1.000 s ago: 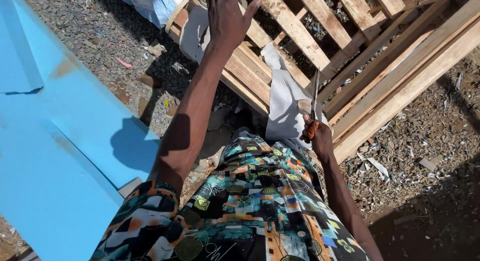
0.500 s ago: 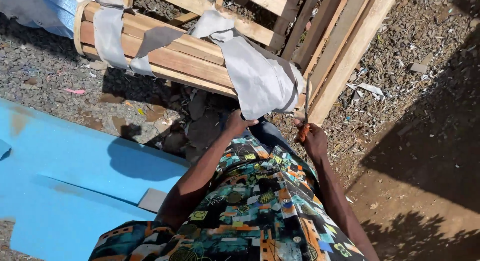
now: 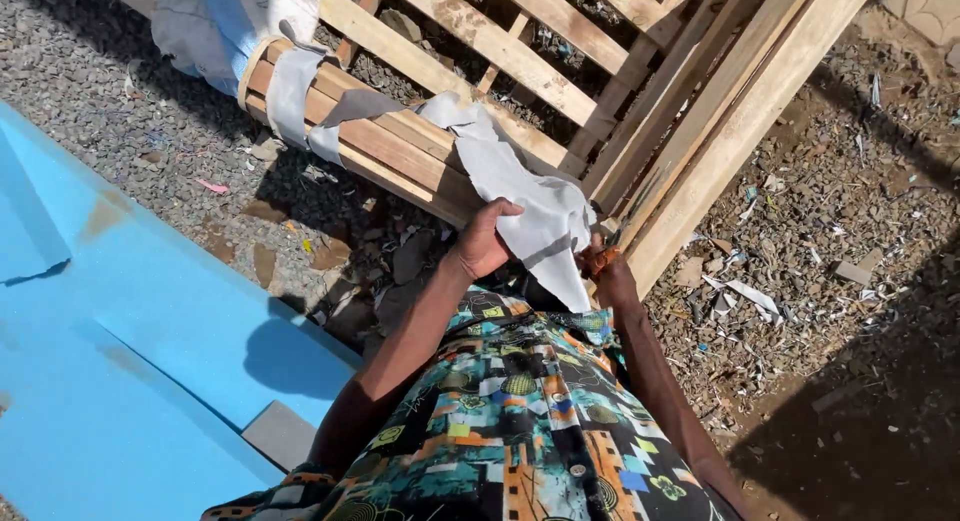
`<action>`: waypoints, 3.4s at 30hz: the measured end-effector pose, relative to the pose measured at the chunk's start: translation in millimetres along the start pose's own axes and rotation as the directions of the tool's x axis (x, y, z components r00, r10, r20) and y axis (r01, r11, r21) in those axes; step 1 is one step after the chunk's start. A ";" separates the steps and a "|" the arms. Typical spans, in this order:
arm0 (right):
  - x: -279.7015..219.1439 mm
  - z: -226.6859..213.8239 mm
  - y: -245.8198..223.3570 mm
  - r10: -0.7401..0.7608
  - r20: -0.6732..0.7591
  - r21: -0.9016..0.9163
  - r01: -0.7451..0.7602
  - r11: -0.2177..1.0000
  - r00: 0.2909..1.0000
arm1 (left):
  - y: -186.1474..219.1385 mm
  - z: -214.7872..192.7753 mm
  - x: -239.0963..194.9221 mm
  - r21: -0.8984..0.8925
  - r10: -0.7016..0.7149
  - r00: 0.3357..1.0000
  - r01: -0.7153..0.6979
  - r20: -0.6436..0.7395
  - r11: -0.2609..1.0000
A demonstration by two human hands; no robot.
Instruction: The person uses a pair of scissors to cut a white fabric strip that is wrapped around a wooden pallet. The person holds the fabric with one hand and cuts it into smaller pieces with the other hand, repeating the action throughout the video.
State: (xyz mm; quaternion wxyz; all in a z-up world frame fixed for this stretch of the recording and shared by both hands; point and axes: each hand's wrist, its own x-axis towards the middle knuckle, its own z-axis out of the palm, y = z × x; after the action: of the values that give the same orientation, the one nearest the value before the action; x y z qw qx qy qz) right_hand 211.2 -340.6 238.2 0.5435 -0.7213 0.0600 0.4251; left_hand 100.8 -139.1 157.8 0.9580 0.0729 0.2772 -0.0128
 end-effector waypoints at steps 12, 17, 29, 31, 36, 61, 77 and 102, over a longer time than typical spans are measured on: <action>76.1 9.0 -67.7 -0.271 0.079 0.085 0.265 0.961 0.959 | 39.6 30.9 24.2 0.458 0.554 0.742 -0.371 -0.377 0.808; 89.7 -20.6 -151.2 -0.578 -0.018 -0.040 0.577 0.816 0.816 | 169.0 7.6 64.5 0.603 0.754 0.606 -0.510 -0.255 0.614; 177.5 -106.7 22.3 -0.332 -0.100 -0.661 0.186 0.727 0.938 | -6.3 -93.8 33.3 0.798 0.584 0.714 -0.058 -0.386 0.600; 170.8 -123.9 58.4 -0.286 -0.101 -0.717 0.129 0.685 0.953 | -38.8 -130.2 32.4 0.750 0.470 0.771 0.017 -0.431 0.661; 102.9 -151.0 88.1 -0.231 -0.132 -0.793 0.037 0.608 0.964 | -88.3 -121.3 -2.6 0.799 0.391 0.814 0.140 -0.429 0.585; -119.9 -66.8 29.7 0.145 0.454 -0.378 0.043 0.925 0.879 | -63.1 -106.9 -35.5 0.746 0.283 0.941 -0.051 -0.188 0.664; -231.7 -36.3 99.4 0.383 0.124 -0.304 -0.332 0.893 0.916 | -152.0 -149.5 1.9 0.303 -0.283 0.853 0.436 -0.439 0.847; -187.9 -161.2 126.5 0.344 0.307 -0.486 -0.164 0.858 0.888 | -185.2 -100.7 64.0 0.383 -0.129 0.756 0.461 -0.642 0.800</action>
State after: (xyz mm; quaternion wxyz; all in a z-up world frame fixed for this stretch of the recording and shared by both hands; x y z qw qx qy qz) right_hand 111.5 -596.6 280.7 0.3020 -0.7147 -0.0499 0.6290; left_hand 89.6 -306.6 15.1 0.7524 0.2821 0.5526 -0.2214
